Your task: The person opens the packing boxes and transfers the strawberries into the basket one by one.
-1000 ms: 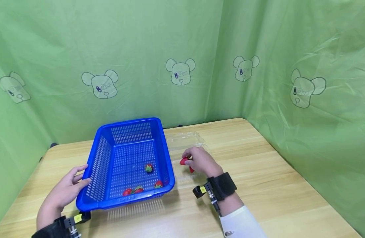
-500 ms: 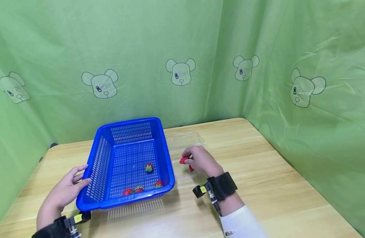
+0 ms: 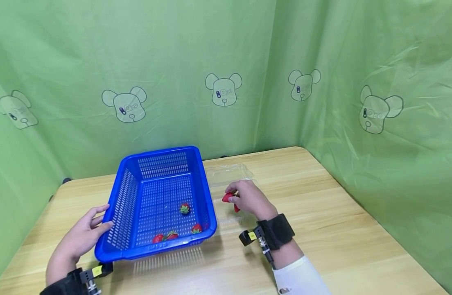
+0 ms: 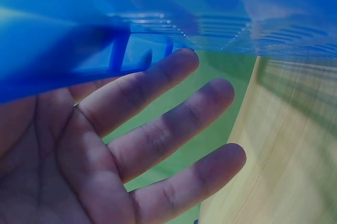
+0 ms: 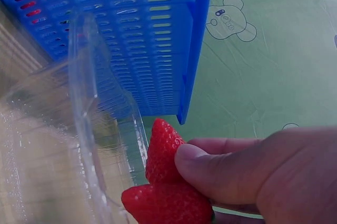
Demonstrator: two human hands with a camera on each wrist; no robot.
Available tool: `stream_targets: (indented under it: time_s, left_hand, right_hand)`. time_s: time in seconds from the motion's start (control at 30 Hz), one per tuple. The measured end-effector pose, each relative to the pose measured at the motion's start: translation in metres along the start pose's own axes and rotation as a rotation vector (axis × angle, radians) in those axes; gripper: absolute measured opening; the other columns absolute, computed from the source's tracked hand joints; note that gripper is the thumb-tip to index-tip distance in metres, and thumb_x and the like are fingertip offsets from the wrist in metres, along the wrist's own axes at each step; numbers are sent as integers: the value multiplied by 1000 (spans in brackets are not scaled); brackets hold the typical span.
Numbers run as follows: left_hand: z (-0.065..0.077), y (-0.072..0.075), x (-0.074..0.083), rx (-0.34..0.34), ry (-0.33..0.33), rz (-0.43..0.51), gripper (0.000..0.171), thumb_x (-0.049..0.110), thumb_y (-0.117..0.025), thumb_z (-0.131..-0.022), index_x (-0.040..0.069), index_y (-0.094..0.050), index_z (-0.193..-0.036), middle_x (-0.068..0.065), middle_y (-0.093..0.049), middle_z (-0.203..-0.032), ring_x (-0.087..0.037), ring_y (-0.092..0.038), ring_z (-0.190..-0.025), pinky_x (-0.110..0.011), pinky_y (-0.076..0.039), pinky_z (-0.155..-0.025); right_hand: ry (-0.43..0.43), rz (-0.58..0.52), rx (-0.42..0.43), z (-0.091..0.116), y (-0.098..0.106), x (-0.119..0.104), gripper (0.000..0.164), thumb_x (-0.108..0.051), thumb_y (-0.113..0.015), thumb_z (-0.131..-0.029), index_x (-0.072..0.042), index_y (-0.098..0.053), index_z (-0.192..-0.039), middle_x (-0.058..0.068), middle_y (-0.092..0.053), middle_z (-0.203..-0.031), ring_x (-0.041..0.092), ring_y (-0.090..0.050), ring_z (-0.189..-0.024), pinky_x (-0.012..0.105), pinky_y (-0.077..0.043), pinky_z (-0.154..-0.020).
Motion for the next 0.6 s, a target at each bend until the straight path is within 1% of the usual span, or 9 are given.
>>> stream_targets:
  time_s: [0.27, 0.5, 0.6]
  left_hand:
    - [0, 0, 1, 2, -5, 5, 59, 19, -42, -103, -4, -11, -147, -43, -29, -142, -49, -50, -116, -53, -54, -88]
    - [0, 0, 2, 4, -4, 3, 59, 18, -41, -103, -4, -11, -148, -42, -29, -142, -49, -50, -117, -53, -54, -89]
    - [0, 0, 2, 6, -2, -3, 58, 18, -41, -103, -4, -12, -148, -42, -29, -142, -49, -49, -117, -53, -53, -89]
  right_hand:
    - [5, -18, 13, 1, 4, -4, 11, -6, -71, -84, -10, -72, -94, 4, -70, -88, 7, -56, -52, 27, -48, -56]
    - [9, -35, 14, 2, 6, -7, 11, -9, -70, -85, -9, -71, -96, 2, -69, -77, 7, -57, -47, 27, -47, -52]
    - [10, -44, 14, 3, 7, -8, 12, -9, -70, -86, -9, -70, -97, 3, -69, -76, 8, -57, -47, 27, -47, -52]
Point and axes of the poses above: each hand's wrist, its own z-axis away from the middle knuckle, its own y-axis out of the back of the hand, x = y × z, the point moved 10 cm from there along -z, towards the middle knuckle
